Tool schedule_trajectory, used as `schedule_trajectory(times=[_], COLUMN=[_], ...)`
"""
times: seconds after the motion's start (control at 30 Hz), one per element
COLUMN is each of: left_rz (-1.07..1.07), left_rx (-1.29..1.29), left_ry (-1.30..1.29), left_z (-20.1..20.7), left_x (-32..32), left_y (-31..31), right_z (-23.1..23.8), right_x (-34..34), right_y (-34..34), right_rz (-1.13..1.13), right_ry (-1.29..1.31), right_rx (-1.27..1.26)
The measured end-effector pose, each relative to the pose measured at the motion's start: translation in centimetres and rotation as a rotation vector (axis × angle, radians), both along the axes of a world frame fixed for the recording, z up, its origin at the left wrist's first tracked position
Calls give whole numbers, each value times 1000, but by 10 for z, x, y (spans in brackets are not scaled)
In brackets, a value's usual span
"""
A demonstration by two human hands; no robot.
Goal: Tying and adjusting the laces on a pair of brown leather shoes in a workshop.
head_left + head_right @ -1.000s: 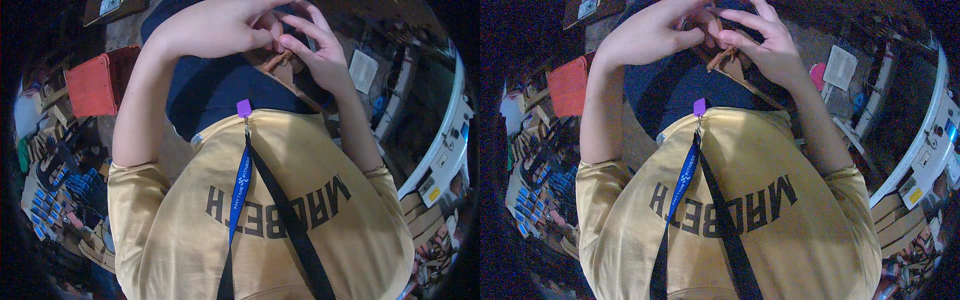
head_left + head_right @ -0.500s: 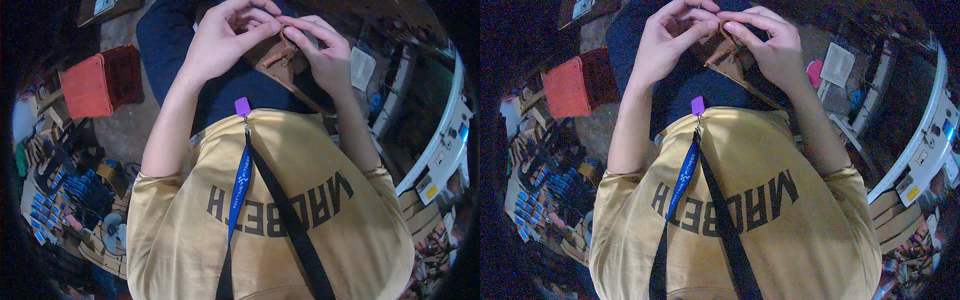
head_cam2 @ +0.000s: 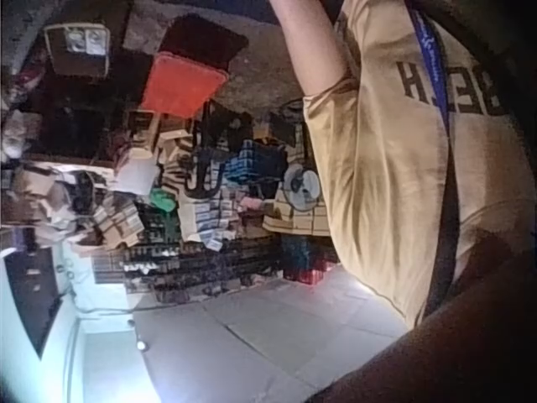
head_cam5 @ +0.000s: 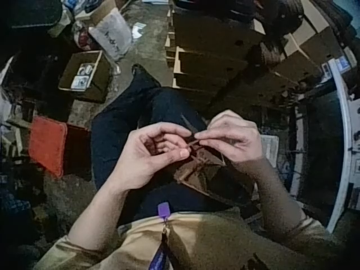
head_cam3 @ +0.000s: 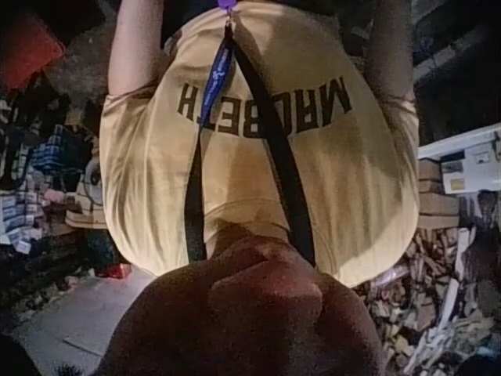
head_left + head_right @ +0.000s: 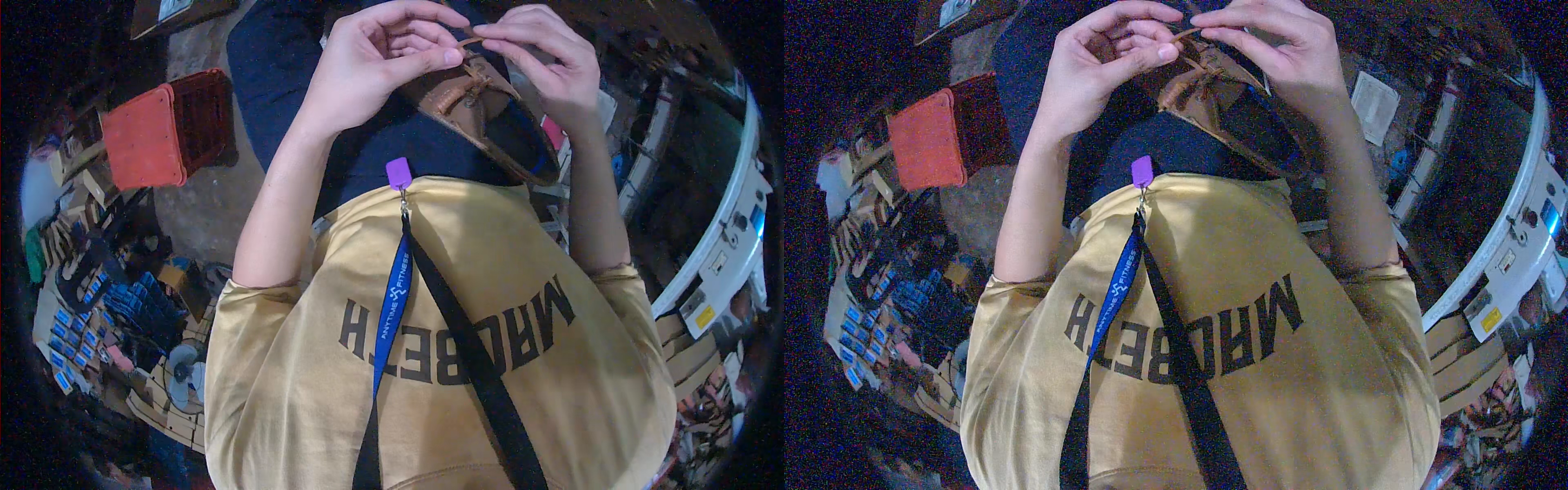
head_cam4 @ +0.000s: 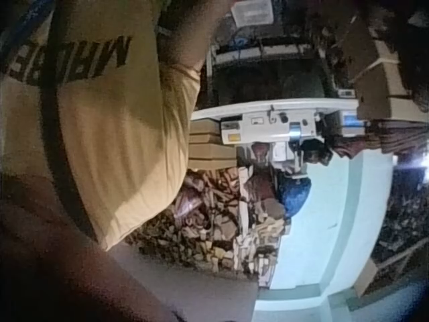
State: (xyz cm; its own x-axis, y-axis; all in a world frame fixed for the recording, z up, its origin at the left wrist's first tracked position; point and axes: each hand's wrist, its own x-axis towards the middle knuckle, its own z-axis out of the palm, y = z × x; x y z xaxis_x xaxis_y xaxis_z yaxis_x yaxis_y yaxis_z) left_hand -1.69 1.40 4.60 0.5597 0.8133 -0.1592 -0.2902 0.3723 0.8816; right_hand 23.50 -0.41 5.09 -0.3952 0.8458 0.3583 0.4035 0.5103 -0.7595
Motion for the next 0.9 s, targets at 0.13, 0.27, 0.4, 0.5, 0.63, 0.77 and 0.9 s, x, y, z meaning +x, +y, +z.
schedule_trajectory(times=[0.13, 0.27, 0.4, 0.5, 0.63, 0.77, 0.9], left_rz=[44, 120, 134, 130, 76, 61, 46], left_rx=[-27, -25, -29, 3, 28, 34, 32], left_ry=[11, 99, 226, 180, 164, 174, 178], left_z=[-5, 6, 9, -1, -2, -1, 0], left_x=[1, 6, 8, 7, 6, 7, 6], left_y=[-6, -9, -10, -8, -4, -2, -2], right_z=[3, -9, -20, -22, -24, -23, -21], right_x=[-9, -19, -16, -15, -11, -11, -8], right_y=[9, 7, -10, -13, -14, -16, -17], right_rz=[-44, -42, -42, -73, -79, -84, -52], right_ry=[-98, 97, 97, 167, 168, 167, 128], right_rx=[99, -106, -263, -285, -346, -348, -346])
